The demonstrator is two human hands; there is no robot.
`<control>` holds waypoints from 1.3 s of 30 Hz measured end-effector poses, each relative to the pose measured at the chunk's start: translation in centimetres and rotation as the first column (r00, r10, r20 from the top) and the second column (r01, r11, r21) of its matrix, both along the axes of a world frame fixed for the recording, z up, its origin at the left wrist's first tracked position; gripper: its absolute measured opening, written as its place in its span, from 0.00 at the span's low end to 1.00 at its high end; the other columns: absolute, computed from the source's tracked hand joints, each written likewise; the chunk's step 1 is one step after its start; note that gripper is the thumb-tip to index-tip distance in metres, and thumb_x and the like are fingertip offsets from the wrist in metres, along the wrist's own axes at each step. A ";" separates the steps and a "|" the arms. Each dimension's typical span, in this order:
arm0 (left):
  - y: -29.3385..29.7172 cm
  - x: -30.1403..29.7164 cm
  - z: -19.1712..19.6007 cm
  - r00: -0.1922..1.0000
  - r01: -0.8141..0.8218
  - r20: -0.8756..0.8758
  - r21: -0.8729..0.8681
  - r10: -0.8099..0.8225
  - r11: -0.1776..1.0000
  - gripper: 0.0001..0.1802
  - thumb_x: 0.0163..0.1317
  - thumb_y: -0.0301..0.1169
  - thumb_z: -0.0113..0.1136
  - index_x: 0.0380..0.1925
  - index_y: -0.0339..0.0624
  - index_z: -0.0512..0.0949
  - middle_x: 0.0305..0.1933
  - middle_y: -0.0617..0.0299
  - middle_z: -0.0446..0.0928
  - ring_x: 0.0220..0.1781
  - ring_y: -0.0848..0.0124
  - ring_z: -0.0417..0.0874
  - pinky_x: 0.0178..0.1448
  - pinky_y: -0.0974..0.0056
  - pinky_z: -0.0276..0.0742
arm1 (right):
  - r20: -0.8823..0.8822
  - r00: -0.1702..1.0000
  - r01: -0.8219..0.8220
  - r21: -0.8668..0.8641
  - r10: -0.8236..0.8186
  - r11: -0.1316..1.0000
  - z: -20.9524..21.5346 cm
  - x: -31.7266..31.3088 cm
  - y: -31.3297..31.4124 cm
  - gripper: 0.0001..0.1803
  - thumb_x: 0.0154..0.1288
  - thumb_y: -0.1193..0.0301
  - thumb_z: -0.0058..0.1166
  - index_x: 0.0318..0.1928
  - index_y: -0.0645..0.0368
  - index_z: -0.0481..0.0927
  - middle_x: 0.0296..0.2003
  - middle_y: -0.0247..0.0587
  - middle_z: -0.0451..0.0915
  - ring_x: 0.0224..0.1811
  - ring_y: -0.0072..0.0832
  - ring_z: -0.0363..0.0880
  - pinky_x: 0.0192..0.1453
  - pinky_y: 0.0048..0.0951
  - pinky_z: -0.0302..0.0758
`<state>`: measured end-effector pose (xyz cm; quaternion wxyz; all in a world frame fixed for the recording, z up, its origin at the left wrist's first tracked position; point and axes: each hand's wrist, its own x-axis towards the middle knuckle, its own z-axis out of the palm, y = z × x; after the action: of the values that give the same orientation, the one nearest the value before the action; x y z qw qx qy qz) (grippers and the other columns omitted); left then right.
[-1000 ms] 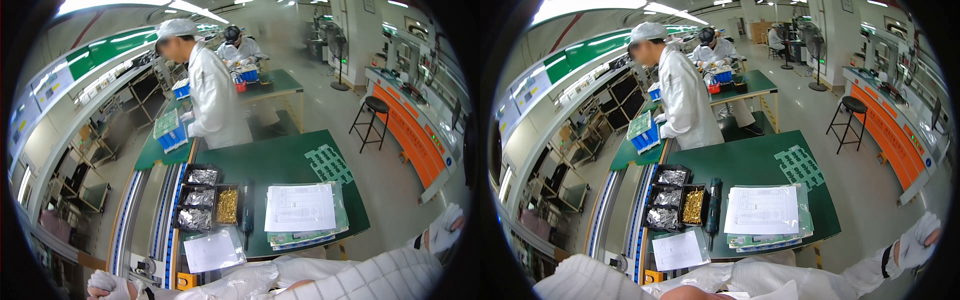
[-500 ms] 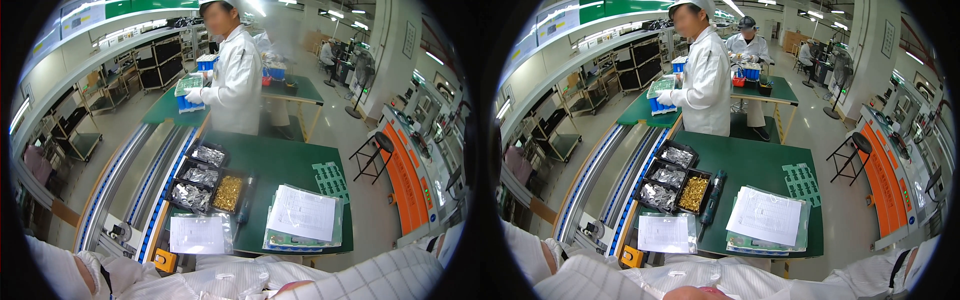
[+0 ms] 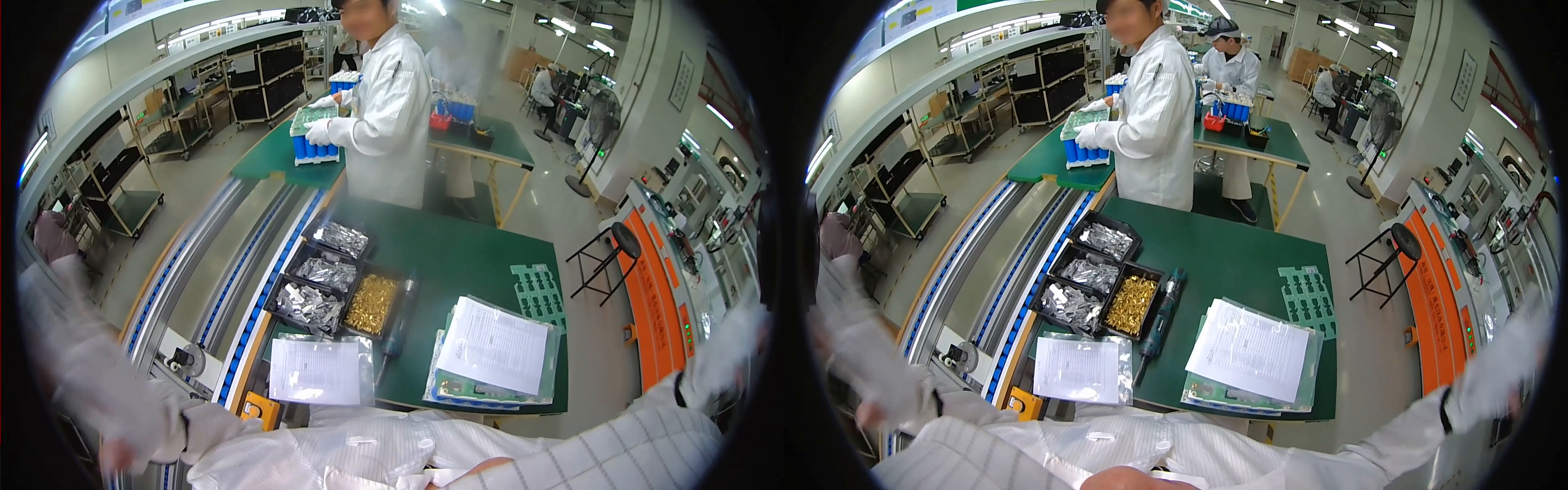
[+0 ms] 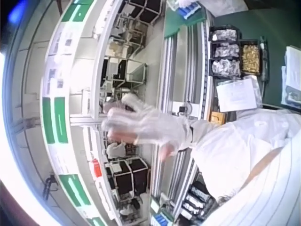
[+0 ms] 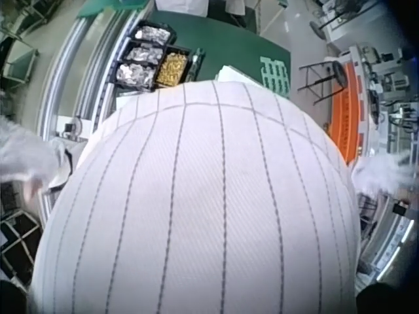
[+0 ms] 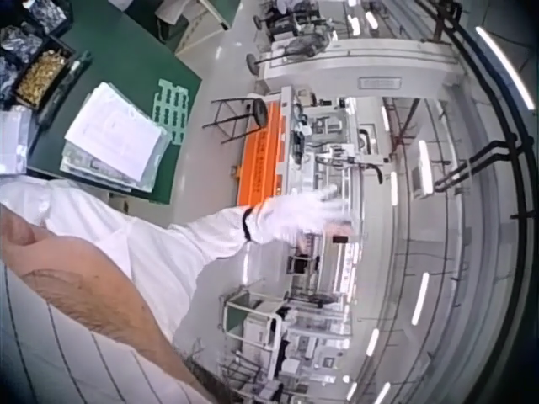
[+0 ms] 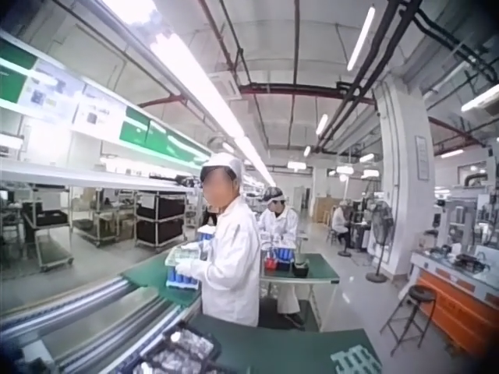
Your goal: Assembling components into a plastic housing using an electric screwdriver.
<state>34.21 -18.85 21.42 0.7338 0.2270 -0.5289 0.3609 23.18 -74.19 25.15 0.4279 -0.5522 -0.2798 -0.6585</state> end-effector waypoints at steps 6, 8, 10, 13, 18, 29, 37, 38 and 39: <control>-6.1 7.5 -20.0 0.215 -0.112 -0.284 0.943 0.934 0.313 0.37 0.57 0.30 0.63 0.68 0.41 0.63 0.68 0.43 0.65 0.72 0.52 0.64 0.72 0.58 0.61 | -0.815 0.076 0.546 -0.448 -0.574 0.708 -24.8 10.8 -15.6 0.39 0.71 0.55 0.47 0.73 0.62 0.51 0.73 0.55 0.52 0.76 0.41 0.50 0.78 0.35 0.45; -10.7 6.3 -24.8 0.409 -0.299 -0.124 0.918 0.904 0.261 0.38 0.52 0.30 0.66 0.65 0.39 0.65 0.67 0.41 0.65 0.70 0.44 0.64 0.73 0.52 0.59 | -0.895 -0.048 0.404 -0.423 -0.443 0.811 -34.9 12.1 -17.1 0.39 0.68 0.61 0.51 0.73 0.63 0.51 0.73 0.56 0.52 0.76 0.44 0.48 0.78 0.37 0.46; -13.1 3.8 -27.1 0.586 -0.021 -0.134 0.983 0.799 0.180 0.41 0.57 0.36 0.67 0.69 0.39 0.61 0.74 0.41 0.54 0.75 0.47 0.56 0.75 0.55 0.54 | -0.685 -0.325 0.236 -0.727 -0.652 0.645 -42.4 13.2 -17.3 0.34 0.69 0.60 0.50 0.72 0.53 0.57 0.71 0.54 0.57 0.74 0.47 0.53 0.76 0.42 0.51; -14.8 2.0 -26.7 0.730 0.053 -0.158 0.983 0.665 0.176 0.41 0.58 0.39 0.66 0.69 0.40 0.61 0.73 0.40 0.52 0.73 0.45 0.57 0.73 0.55 0.57 | -0.510 -0.247 0.190 -0.859 -0.824 0.475 -46.5 13.0 -17.3 0.24 0.67 0.65 0.44 0.64 0.42 0.70 0.61 0.42 0.71 0.62 0.42 0.69 0.65 0.44 0.66; -16.0 1.8 -25.0 0.745 0.179 -0.310 0.946 0.591 0.270 0.39 0.59 0.38 0.65 0.68 0.41 0.62 0.73 0.44 0.54 0.72 0.47 0.61 0.71 0.57 0.62 | -0.549 -0.274 0.298 -0.829 -0.790 0.473 -43.6 12.2 -14.7 0.14 0.62 0.62 0.52 0.48 0.50 0.76 0.50 0.40 0.75 0.55 0.41 0.73 0.54 0.45 0.70; -13.5 0.9 -29.4 0.497 0.709 -0.789 0.609 0.361 0.355 0.39 0.65 0.52 0.59 0.66 0.36 0.63 0.65 0.54 0.68 0.66 0.64 0.69 0.68 0.62 0.64 | -0.586 -0.254 0.357 -0.796 -0.770 0.488 -41.1 -2.3 -7.1 0.09 0.51 0.67 0.63 0.32 0.53 0.78 0.41 0.43 0.76 0.48 0.44 0.74 0.50 0.42 0.71; -14.6 1.7 -28.5 0.506 0.755 -0.814 0.577 0.284 0.311 0.38 0.65 0.53 0.58 0.64 0.34 0.65 0.63 0.52 0.69 0.63 0.63 0.73 0.66 0.61 0.68 | -0.972 0.179 0.530 0.224 0.151 0.818 -32.4 -4.8 1.1 0.24 0.77 0.54 0.36 0.52 0.58 0.78 0.43 0.34 0.81 0.40 0.19 0.76 0.44 0.23 0.72; -14.6 1.7 -28.4 0.515 0.752 -0.811 0.583 0.279 0.308 0.38 0.66 0.53 0.57 0.64 0.34 0.66 0.63 0.52 0.70 0.62 0.63 0.73 0.66 0.61 0.68 | -0.985 0.131 0.521 0.168 0.116 0.837 -31.2 -4.3 2.1 0.21 0.75 0.56 0.41 0.53 0.59 0.78 0.44 0.40 0.81 0.41 0.24 0.78 0.44 0.26 0.73; -14.5 1.8 -28.2 0.530 0.743 -0.805 0.593 0.268 0.310 0.38 0.66 0.54 0.56 0.63 0.34 0.66 0.63 0.51 0.70 0.62 0.63 0.73 0.66 0.61 0.68 | -0.994 0.089 0.506 -0.008 -0.061 0.862 -30.3 -3.7 3.0 0.21 0.73 0.57 0.45 0.54 0.60 0.77 0.44 0.42 0.81 0.41 0.27 0.78 0.45 0.27 0.74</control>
<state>36.02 -33.35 -6.81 0.6682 0.6330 -0.2663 -0.2862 19.51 -71.16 -5.11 0.4527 -0.8026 0.2982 -0.2490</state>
